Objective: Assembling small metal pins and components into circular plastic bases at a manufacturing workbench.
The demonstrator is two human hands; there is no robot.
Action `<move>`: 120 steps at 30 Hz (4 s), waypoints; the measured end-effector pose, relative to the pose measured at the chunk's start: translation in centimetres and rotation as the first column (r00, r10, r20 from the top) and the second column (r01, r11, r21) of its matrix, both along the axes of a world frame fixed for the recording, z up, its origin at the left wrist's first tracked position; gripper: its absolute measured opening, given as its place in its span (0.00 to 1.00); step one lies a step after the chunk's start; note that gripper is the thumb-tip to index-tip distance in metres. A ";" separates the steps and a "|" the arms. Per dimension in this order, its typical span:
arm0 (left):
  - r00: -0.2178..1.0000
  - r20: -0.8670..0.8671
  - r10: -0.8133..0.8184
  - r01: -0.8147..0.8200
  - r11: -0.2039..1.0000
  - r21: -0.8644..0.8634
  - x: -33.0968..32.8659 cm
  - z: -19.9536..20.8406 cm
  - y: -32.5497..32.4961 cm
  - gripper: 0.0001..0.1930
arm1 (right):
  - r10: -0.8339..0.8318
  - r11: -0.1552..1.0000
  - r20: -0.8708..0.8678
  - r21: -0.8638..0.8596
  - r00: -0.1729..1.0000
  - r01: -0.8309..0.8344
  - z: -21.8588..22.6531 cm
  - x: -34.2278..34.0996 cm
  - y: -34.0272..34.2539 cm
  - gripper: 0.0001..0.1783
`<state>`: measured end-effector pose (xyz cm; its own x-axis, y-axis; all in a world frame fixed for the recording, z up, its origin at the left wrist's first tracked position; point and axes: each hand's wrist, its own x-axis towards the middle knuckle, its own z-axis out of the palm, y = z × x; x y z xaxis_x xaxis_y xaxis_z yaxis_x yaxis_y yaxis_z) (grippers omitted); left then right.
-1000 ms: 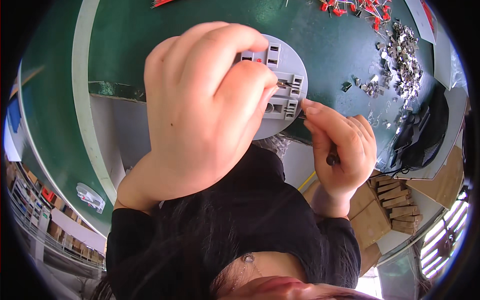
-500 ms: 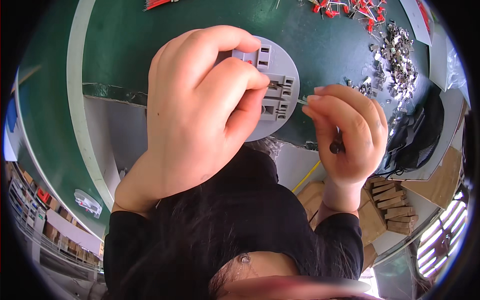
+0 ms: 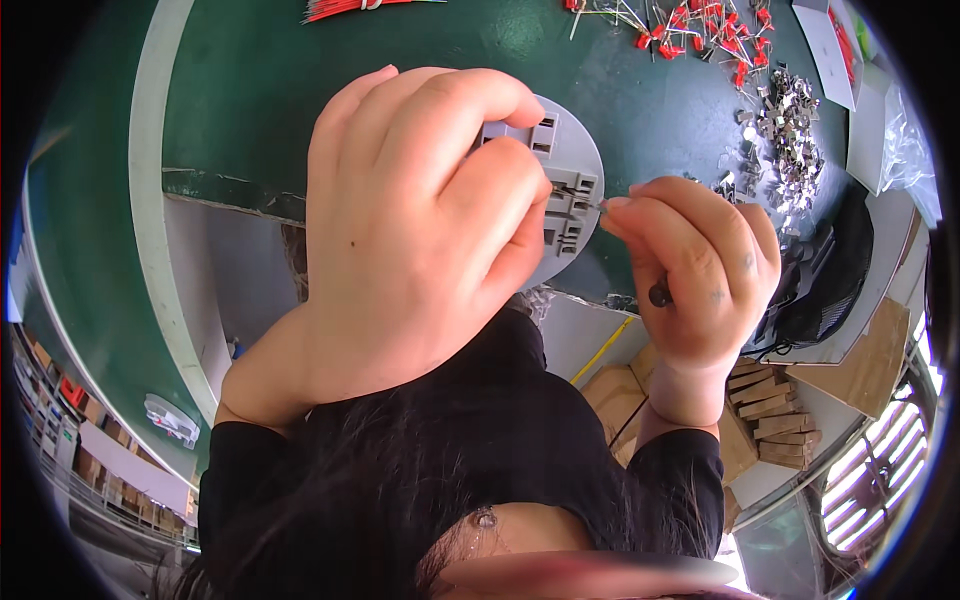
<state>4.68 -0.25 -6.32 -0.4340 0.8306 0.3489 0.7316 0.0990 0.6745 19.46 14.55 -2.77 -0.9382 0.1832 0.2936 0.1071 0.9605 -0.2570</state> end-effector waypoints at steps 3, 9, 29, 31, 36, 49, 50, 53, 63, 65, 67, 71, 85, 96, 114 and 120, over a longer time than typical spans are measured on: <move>1.000 0.000 0.018 -0.018 1.000 0.025 0.2 -0.2 0.1 0.13 | 0.009 0.999 -0.008 0.045 1.000 -0.009 0.0 0.0 0.1 0.15; 1.000 -0.002 0.018 -0.018 0.999 0.051 0.3 -0.7 0.2 0.13 | 0.052 0.994 -0.005 0.095 0.999 -0.051 0.0 -0.1 0.3 0.15; 1.000 0.016 -0.012 0.011 0.999 0.037 0.3 -0.4 0.2 0.13 | -0.078 0.959 0.408 0.281 0.910 -0.043 3.3 -2.1 -2.3 0.16; 0.999 0.027 -0.024 0.023 0.999 0.036 0.2 -0.5 0.3 0.12 | -0.078 0.958 0.402 0.284 0.912 -0.043 3.4 -1.2 -2.4 0.18; 0.996 0.033 -0.089 0.089 0.996 -0.012 -0.2 0.0 -0.1 0.11 | -0.161 0.975 0.418 0.209 0.894 0.078 2.3 0.4 -3.0 0.20; 0.995 0.018 -0.099 0.099 0.995 -0.013 -0.2 -0.1 0.2 0.11 | -0.186 0.928 0.112 -0.308 0.976 0.212 0.2 -0.3 -1.7 0.11; 0.994 0.015 -0.110 0.110 0.994 -0.007 -0.2 -0.2 0.2 0.11 | -0.198 0.934 0.130 -0.277 0.971 0.228 0.3 -0.5 -1.8 0.10; 0.995 0.004 -0.098 0.098 0.995 0.017 -0.3 -0.5 0.3 0.11 | -0.176 0.960 0.174 -0.189 0.969 0.208 0.7 -1.2 -1.7 0.10; 0.993 0.027 -0.112 0.112 0.994 0.014 -0.5 -0.3 0.5 0.11 | -0.228 0.888 0.461 0.460 0.858 -0.011 3.2 -0.4 -4.7 0.11; 0.993 0.043 -0.110 0.109 0.994 0.015 -0.5 -0.4 0.3 0.11 | -0.201 0.929 0.436 0.368 0.877 0.029 2.9 0.1 -3.7 0.12; 0.993 0.047 -0.110 0.109 0.994 0.017 -0.5 -0.6 0.0 0.11 | -0.153 0.982 0.367 0.161 0.918 0.100 2.2 1.0 -1.8 0.14; 0.988 0.035 -0.150 0.150 0.989 -0.006 -0.7 -0.4 0.2 0.11 | -0.233 0.971 0.222 0.103 0.947 0.215 -0.1 4.2 2.5 0.19; 0.995 0.050 -0.087 0.089 0.995 -0.051 0.1 -0.3 -0.2 0.11 | -0.264 0.661 0.013 -0.726 0.964 0.191 -0.4 1.1 -2.0 0.10; 0.994 0.030 -0.106 0.107 0.994 -0.021 -0.3 -0.5 -0.2 0.11 | -0.088 0.888 0.077 -0.446 0.993 0.113 0.3 1.1 -1.2 0.15; 0.999 -0.008 -0.036 0.036 0.999 0.022 0.6 -1.0 -0.1 0.12 | -0.203 0.917 -0.131 -0.373 0.970 0.142 -1.1 0.8 -3.9 0.26; 0.999 0.010 -0.044 0.044 0.999 -0.009 0.8 -0.6 -0.2 0.12 | -0.221 0.936 -0.111 -0.302 0.969 0.179 -2.8 1.3 -3.5 0.20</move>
<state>5.45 -0.40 -6.93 -0.4006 0.8521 0.3367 0.7286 0.0734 0.6810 20.76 11.04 -5.54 -0.8263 0.4586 0.3270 0.2314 0.8057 -0.5452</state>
